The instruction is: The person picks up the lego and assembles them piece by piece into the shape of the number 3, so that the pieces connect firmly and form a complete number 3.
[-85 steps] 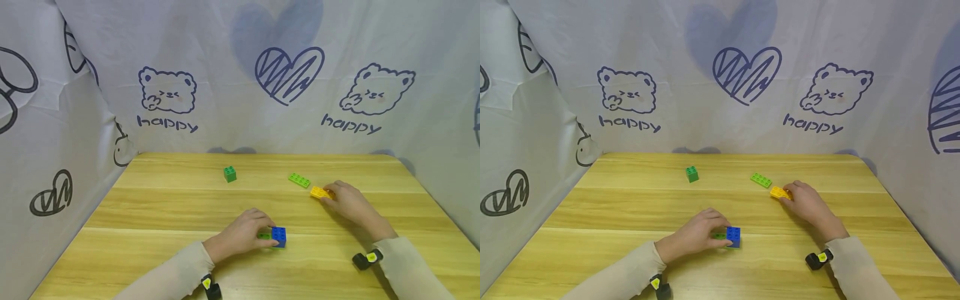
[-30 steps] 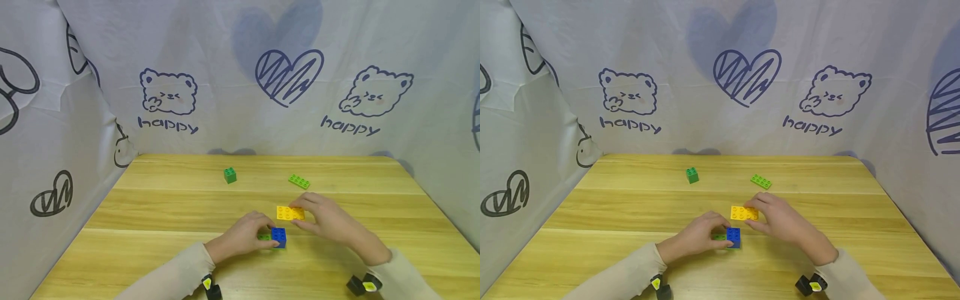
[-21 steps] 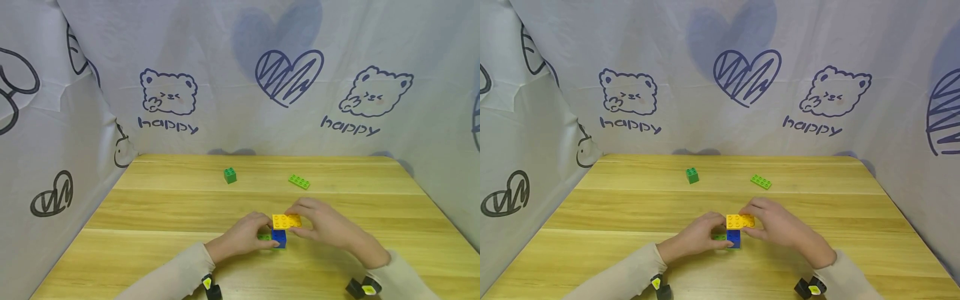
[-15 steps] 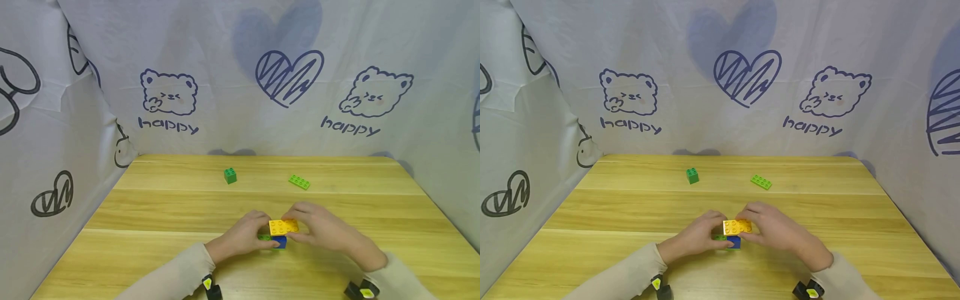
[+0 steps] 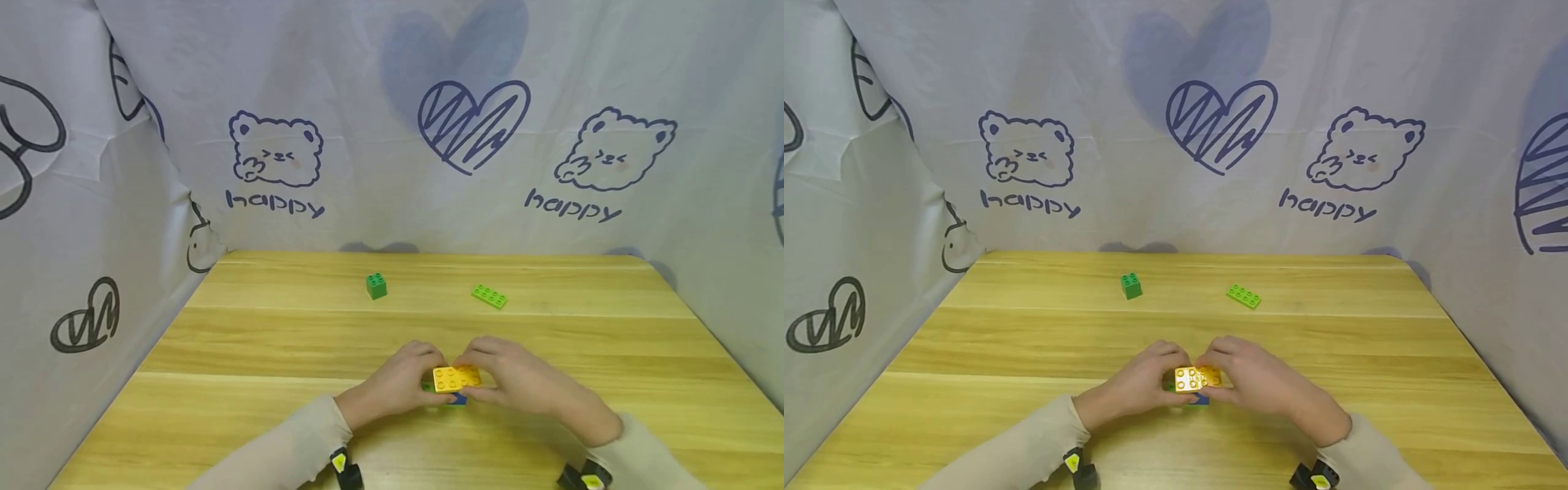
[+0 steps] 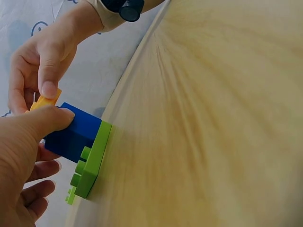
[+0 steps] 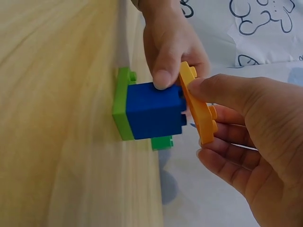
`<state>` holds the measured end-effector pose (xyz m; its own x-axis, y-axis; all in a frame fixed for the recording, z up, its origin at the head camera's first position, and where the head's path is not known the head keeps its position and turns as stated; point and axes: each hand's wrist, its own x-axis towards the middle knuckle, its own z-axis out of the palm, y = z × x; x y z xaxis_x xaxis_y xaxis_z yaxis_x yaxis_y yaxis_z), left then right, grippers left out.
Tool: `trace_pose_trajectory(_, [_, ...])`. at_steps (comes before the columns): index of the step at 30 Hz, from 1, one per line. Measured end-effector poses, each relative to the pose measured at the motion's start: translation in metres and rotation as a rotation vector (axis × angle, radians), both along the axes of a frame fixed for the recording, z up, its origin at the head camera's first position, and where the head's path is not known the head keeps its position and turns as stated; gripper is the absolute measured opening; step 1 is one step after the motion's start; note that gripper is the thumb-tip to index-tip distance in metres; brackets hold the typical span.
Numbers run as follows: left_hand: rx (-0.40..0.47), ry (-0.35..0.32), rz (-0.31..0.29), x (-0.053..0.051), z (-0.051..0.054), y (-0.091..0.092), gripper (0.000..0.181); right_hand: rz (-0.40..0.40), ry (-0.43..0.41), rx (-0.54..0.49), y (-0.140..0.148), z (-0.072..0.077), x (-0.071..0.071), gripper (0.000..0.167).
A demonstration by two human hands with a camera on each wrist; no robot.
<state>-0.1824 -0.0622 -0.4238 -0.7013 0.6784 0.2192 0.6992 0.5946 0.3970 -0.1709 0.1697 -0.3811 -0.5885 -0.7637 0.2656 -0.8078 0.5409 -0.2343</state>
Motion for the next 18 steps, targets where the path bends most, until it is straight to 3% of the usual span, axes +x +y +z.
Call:
trace_pose_trajectory(8, [-0.004, 0.0, 0.009, 0.001, -0.001, 0.0, 0.04, -0.004, -0.002, -0.037, -0.007, -0.008, 0.0, 0.036])
trace_pose_trajectory(18, [0.017, 0.007, 0.003, -0.001, -0.002, 0.0, 0.037, -0.053, -0.092, -0.097, -0.01, -0.014, 0.0, 0.037])
